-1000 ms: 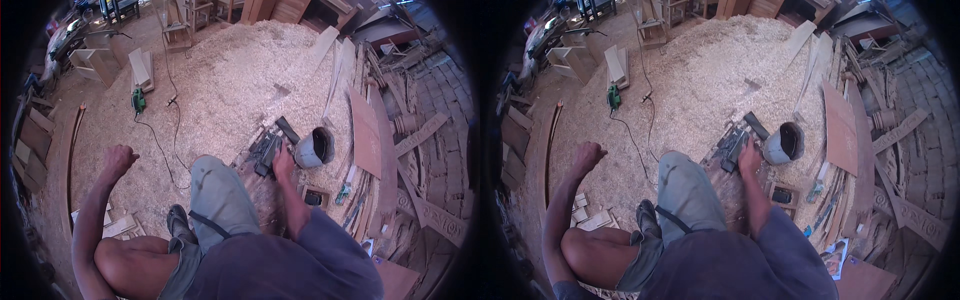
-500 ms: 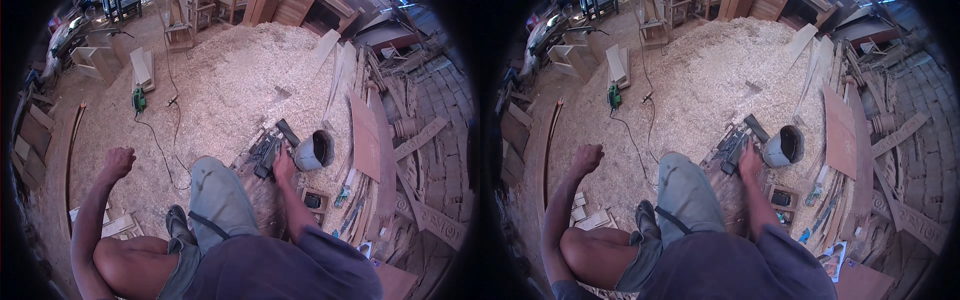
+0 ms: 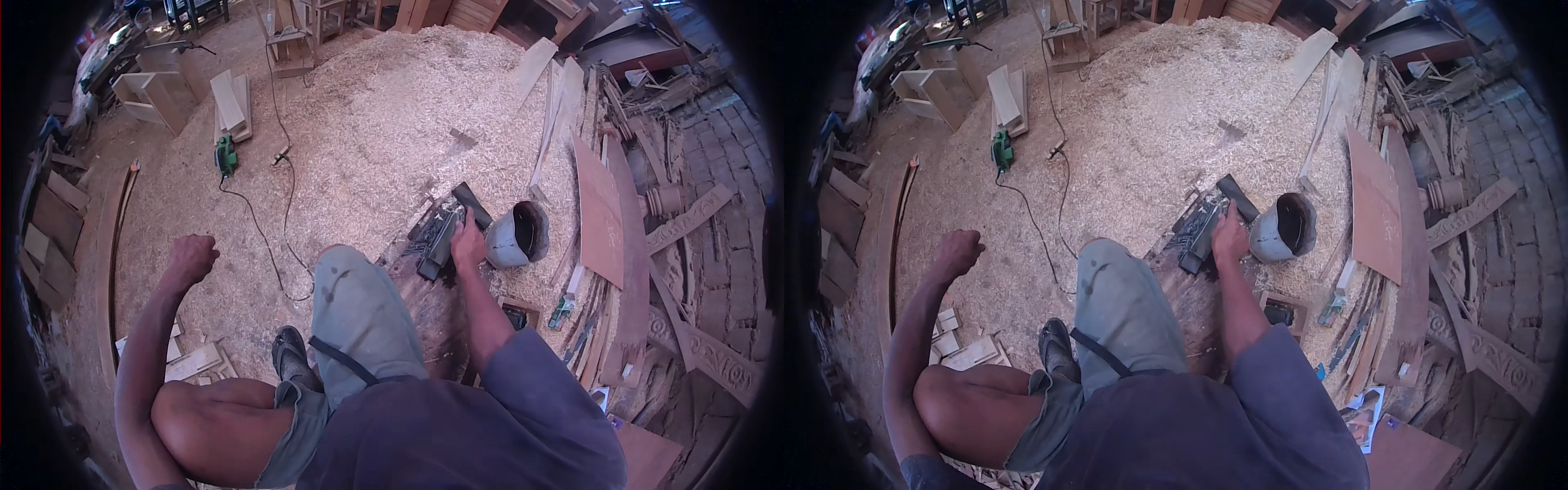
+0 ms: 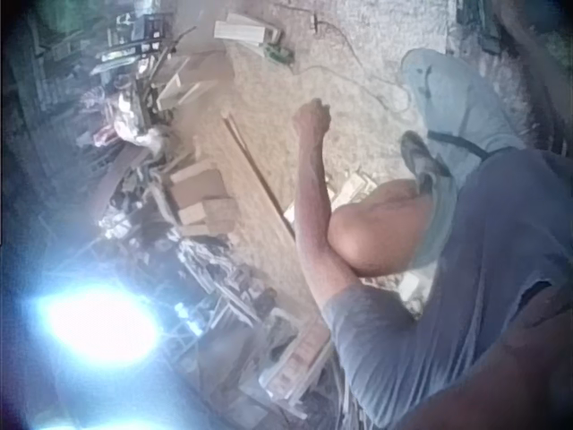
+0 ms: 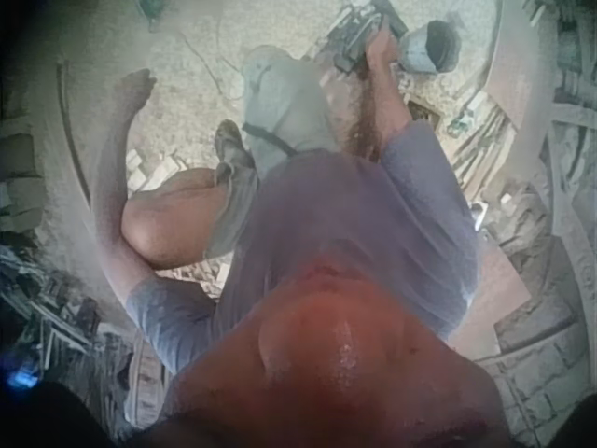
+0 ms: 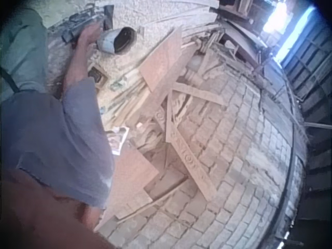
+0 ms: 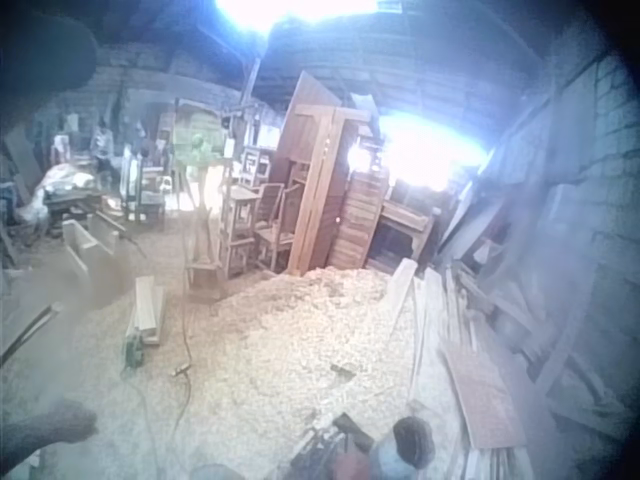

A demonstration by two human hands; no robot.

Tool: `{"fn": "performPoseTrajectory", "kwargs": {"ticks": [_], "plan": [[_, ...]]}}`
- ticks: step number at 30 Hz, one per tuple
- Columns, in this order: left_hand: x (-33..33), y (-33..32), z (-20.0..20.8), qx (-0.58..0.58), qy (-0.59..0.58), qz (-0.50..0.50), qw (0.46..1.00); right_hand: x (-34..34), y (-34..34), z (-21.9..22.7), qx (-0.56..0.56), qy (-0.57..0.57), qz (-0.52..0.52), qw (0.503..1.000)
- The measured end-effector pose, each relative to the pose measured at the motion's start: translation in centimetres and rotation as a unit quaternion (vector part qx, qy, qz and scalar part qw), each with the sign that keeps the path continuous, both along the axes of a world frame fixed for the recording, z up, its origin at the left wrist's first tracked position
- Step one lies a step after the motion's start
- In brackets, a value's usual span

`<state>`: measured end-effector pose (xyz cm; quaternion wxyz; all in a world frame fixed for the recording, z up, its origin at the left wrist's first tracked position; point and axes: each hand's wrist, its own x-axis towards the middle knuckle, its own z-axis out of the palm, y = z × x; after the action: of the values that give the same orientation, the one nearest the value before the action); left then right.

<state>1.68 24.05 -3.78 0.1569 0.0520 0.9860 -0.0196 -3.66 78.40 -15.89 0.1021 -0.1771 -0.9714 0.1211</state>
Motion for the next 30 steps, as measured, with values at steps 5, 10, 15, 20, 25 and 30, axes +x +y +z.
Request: {"fn": "performPoseTrajectory", "kwargs": {"ticks": [5, 10, 15, 20, 25, 30], "plan": [[1.0, -0.3, -0.6, 0.004, 0.005, 0.02, 1.0, 4.1, -2.3, 0.6, -0.032, -0.137, -0.007, 0.99], [0.8, -2.2, -2.0, -0.004, -0.009, -0.004, 1.0, 0.5, -1.0, 0.7, -0.015, -0.061, -0.001, 0.998], [1.3, -0.7, -1.7, -0.033, -0.141, 0.013, 0.989, 3.8, -2.3, 0.7, -0.026, -0.104, -0.002, 0.994], [0.8, -1.7, -1.6, -0.053, -0.212, 0.011, 0.976, 0.0, -0.4, 0.0, 0.007, -0.009, -0.012, 1.0], [1.3, -1.7, -1.1, -0.042, -0.208, 0.029, 0.977, 2.9, -2.6, 0.9, -0.01, -0.089, -0.016, 0.996], [0.5, -1.3, -0.5, -0.046, -0.234, 0.051, 0.97, 0.4, -0.5, 0.7, 0.005, -0.026, 0.011, 1.0]]}}
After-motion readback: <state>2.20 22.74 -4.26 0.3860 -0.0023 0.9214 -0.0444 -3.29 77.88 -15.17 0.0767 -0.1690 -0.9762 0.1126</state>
